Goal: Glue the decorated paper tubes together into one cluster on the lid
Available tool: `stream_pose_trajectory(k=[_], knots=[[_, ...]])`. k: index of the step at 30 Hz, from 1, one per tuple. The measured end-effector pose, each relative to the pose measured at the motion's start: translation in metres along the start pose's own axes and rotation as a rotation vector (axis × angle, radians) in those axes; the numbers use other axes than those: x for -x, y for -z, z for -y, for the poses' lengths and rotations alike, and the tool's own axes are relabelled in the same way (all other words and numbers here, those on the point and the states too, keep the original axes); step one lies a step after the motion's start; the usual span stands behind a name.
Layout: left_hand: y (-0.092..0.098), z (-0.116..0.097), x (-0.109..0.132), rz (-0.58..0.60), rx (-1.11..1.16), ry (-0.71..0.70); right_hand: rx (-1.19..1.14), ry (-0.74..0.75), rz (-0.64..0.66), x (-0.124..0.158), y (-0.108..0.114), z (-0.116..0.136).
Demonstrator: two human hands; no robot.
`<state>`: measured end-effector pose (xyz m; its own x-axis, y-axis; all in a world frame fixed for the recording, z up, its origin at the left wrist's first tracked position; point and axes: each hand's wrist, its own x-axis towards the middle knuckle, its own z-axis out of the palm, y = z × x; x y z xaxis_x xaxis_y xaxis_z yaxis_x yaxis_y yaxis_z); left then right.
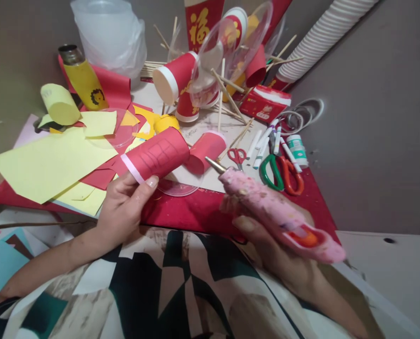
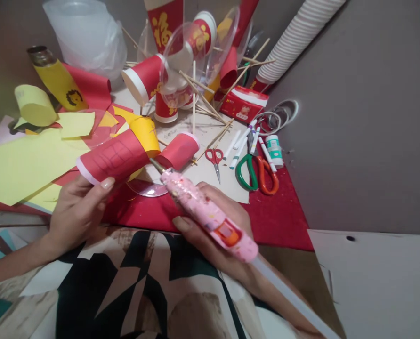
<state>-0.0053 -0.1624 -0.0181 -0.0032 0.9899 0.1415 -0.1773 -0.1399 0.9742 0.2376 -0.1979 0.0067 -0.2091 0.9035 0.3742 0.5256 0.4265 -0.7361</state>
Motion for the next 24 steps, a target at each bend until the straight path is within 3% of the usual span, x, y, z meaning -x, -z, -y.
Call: stream_pose_trajectory(k=[5,11,17,24], knots=[[-0.001,0.004,-0.001,0.036,-0.189,-0.135,-0.017,0.071,0.020,-0.009,-0.008,-0.003],[0.001,0.015,-0.001,0.094,-0.271,-0.174,0.074,0.173,0.025,-0.014,-0.008,-0.003],[0.002,0.010,-0.006,0.164,-0.600,-0.538,0.077,0.180,0.119,-0.020,-0.006,-0.005],[0.005,0.010,-0.006,0.164,-0.680,-0.594,0.036,0.226,0.140,-0.016,-0.017,-0.013]])
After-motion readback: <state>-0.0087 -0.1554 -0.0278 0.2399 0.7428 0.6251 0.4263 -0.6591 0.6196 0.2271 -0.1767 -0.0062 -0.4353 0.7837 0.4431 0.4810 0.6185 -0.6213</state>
